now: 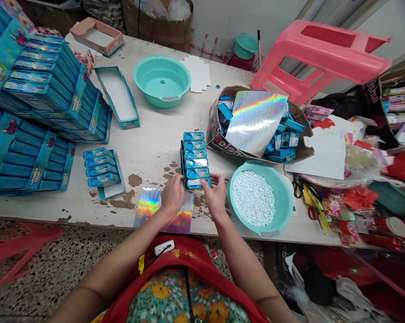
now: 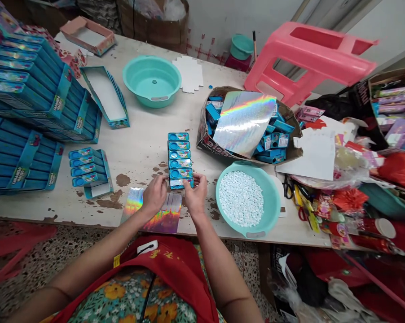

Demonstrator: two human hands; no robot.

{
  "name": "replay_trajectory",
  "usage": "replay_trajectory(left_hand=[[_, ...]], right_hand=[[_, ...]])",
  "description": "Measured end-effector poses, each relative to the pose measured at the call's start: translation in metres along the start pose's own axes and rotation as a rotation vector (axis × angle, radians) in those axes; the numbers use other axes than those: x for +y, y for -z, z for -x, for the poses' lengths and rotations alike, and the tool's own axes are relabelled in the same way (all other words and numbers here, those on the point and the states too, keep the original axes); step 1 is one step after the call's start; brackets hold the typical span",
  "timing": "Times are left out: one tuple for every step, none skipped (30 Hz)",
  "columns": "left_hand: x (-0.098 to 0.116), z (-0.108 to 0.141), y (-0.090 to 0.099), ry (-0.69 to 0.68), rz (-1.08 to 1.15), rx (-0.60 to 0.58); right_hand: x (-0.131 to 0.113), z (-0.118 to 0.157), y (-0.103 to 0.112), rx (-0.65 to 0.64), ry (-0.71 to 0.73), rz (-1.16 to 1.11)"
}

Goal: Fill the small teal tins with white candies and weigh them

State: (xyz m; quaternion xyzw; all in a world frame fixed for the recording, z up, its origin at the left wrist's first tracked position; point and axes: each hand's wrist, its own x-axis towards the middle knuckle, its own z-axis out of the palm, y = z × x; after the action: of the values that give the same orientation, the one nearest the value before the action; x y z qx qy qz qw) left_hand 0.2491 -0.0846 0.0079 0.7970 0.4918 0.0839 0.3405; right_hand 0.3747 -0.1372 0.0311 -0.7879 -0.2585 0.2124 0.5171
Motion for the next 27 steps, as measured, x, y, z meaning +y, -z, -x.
replay_trajectory(left_hand=[[0.000, 0.007, -0.001, -0.072, -0.071, 0.015], [-0.004, 0.014, -0.002, -0.142, -0.136, -0.001], [-0.011, 0.019, -0.002, -0.189, -0.194, -0.034], [-0.023, 0.021, 0.000, -0.199, -0.244, -0.065], [-0.039, 0.021, 0.003, -0.171, -0.287, -0.083], [-0.058, 0.020, 0.007, -0.118, -0.325, -0.095], [-0.079, 0.017, 0.011, -0.052, -0.359, -0.102], [-0.100, 0.013, 0.016, 0.006, -0.388, -0.118], [-0.119, 0.009, 0.021, 0.044, -0.412, -0.143], [-0.136, 0.005, 0.025, 0.058, -0.425, -0.174], [-0.149, 0.001, 0.027, 0.057, -0.422, -0.200], [-0.159, -0.002, 0.028, 0.057, -0.389, -0.214], [-0.165, -0.004, 0.028, 0.062, -0.334, -0.221], [-0.168, -0.005, 0.028, 0.071, -0.267, -0.226], [-0.168, -0.006, 0.027, 0.081, -0.198, -0.234], [-0.168, -0.006, 0.026, 0.086, -0.137, -0.249], [-0.167, -0.005, 0.026, 0.082, -0.091, -0.268], [-0.165, -0.004, 0.026, 0.069, -0.063, -0.285], [-0.164, -0.003, 0.027, 0.054, -0.045, -0.293], [-0.164, -0.003, 0.028, 0.042, -0.026, -0.293], [-0.163, -0.002, 0.029, 0.039, -0.010, -0.286], [-0.163, -0.002, 0.030, 0.044, 0.002, -0.274], [-0.164, -0.002, 0.031, 0.055, 0.011, -0.260], [-0.164, -0.002, 0.031, 0.068, 0.019, -0.247], [-0.165, -0.003, 0.030, 0.079, 0.026, -0.236], [-0.166, -0.004, 0.029, 0.087, 0.033, -0.230], [-0.168, -0.004, 0.028, 0.089, 0.039, -0.226]], right_hand=[[0.000, 0.000, 0.000, 0.005, 0.014, 0.015], [0.001, 0.001, 0.000, 0.013, 0.023, 0.018], [0.002, 0.002, 0.001, 0.027, 0.021, 0.006], [0.004, 0.006, 0.002, 0.055, 0.009, -0.019], [0.007, 0.012, 0.004, 0.095, -0.008, -0.049], [0.011, 0.020, 0.007, 0.144, -0.024, -0.070], [0.016, 0.030, 0.009, 0.197, -0.036, -0.072], [0.022, 0.042, 0.010, 0.238, -0.037, -0.051], [0.029, 0.055, 0.009, 0.251, -0.023, -0.010], [0.036, 0.069, 0.007, 0.219, 0.003, 0.034], [0.044, 0.081, 0.002, 0.140, 0.039, 0.073], [0.051, 0.092, -0.006, 0.030, 0.079, 0.099], [0.057, 0.099, -0.018, -0.092, 0.121, 0.113], [0.063, 0.104, -0.031, -0.202, 0.163, 0.124], [0.068, 0.106, -0.047, -0.287, 0.205, 0.140], [0.072, 0.105, -0.064, -0.344, 0.249, 0.169], [0.076, 0.103, -0.080, -0.381, 0.297, 0.216], [0.079, 0.101, -0.097, -0.408, 0.344, 0.279], [0.083, 0.099, -0.111, -0.434, 0.386, 0.350], [0.086, 0.098, -0.123, -0.460, 0.421, 0.417], [0.090, 0.099, -0.133, -0.484, 0.447, 0.471], [0.095, 0.102, -0.140, -0.501, 0.468, 0.508], [0.099, 0.106, -0.144, -0.513, 0.489, 0.528], [0.104, 0.111, -0.146, -0.521, 0.513, 0.535], [0.107, 0.115, -0.145, -0.528, 0.539, 0.536], [0.110, 0.119, -0.143, -0.526, 0.562, 0.537], [0.110, 0.121, -0.139, -0.518, 0.579, 0.540]])
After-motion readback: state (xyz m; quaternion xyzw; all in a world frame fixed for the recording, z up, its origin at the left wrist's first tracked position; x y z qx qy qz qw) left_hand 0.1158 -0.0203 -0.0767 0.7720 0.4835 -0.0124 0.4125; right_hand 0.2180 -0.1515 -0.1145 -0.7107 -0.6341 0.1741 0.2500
